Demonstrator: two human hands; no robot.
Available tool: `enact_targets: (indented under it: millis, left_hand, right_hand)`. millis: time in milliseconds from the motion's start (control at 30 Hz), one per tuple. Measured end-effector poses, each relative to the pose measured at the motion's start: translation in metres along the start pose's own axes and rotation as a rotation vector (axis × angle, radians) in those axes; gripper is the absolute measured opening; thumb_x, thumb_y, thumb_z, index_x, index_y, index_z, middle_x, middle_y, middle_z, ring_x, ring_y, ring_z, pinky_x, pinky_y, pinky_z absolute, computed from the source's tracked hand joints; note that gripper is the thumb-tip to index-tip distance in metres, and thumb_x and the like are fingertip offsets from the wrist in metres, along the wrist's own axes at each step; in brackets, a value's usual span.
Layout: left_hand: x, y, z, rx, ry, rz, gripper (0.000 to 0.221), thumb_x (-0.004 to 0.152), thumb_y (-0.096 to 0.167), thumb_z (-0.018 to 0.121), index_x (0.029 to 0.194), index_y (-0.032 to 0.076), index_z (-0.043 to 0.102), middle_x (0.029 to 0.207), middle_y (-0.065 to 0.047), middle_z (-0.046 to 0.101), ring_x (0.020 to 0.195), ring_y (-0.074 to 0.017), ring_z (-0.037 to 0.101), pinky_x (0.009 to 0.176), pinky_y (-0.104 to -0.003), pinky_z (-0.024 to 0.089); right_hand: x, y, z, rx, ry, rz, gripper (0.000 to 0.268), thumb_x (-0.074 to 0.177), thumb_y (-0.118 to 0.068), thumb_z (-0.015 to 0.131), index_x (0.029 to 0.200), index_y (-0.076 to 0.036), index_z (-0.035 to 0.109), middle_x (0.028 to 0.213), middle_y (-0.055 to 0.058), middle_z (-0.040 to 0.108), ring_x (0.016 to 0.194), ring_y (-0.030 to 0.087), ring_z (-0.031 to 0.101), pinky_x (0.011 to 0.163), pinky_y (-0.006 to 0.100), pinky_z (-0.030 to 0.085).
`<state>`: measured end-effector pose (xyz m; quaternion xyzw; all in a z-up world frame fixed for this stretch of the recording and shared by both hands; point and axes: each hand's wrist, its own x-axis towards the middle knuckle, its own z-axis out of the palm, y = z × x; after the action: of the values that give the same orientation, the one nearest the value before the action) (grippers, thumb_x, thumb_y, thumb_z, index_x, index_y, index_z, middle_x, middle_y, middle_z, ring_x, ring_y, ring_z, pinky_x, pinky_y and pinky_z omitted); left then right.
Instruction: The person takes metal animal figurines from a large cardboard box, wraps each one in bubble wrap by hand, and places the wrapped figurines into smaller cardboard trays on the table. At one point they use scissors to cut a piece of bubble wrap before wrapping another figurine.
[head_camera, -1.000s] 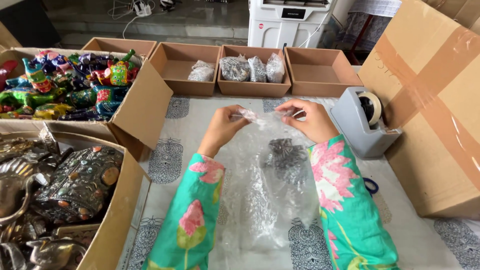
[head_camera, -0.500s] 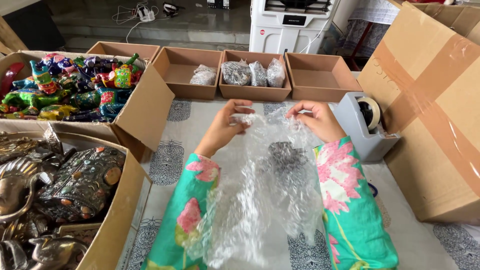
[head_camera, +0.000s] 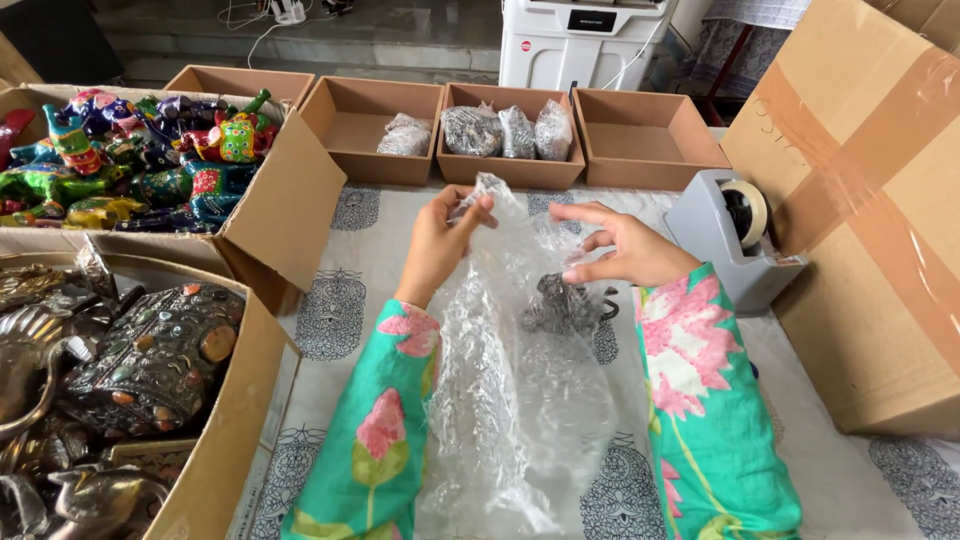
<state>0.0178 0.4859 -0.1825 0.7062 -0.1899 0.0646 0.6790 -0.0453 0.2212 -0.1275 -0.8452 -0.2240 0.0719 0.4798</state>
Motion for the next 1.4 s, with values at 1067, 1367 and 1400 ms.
enact_targets:
  millis: [1067, 1367, 1400]
  left_hand:
    - [0.018, -0.057, -0.020, 0.052, 0.098, -0.059, 0.048, 0.101, 0.045, 0.058, 0.098, 0.000, 0.076, 0.075, -0.004, 0.077, 0.044, -0.0023, 0.045, 0.041, -0.023, 0.039]
    - [0.022, -0.063, -0.027, 0.028, 0.093, -0.071, 0.044, 0.100, 0.043, 0.061, 0.100, 0.002, 0.076, 0.074, -0.002, 0.076, 0.046, -0.0012, 0.045, 0.042, -0.022, 0.039]
    - [0.021, -0.064, -0.027, -0.006, 0.092, -0.091, 0.044, 0.100, 0.043, 0.061, 0.102, 0.002, 0.076, 0.074, -0.002, 0.075, 0.046, -0.0012, 0.044, 0.042, -0.021, 0.038]
  right_hand:
    - [0.000, 0.059, -0.044, 0.270, 0.302, 0.099, 0.021, 0.095, -0.018, 0.070, 0.111, -0.003, 0.069, 0.100, 0.005, 0.075, 0.092, 0.015, 0.075, 0.072, 0.029, 0.060]
    - [-0.001, 0.066, -0.048, 0.235, 0.342, 0.076, 0.023, 0.092, -0.013, 0.076, 0.110, -0.002, 0.070, 0.094, 0.005, 0.075, 0.081, 0.011, 0.070, 0.070, 0.026, 0.057]
    - [-0.001, 0.068, -0.049, 0.219, 0.333, 0.061, 0.023, 0.091, -0.012, 0.077, 0.110, -0.002, 0.070, 0.094, 0.005, 0.075, 0.082, 0.010, 0.070, 0.071, 0.026, 0.057]
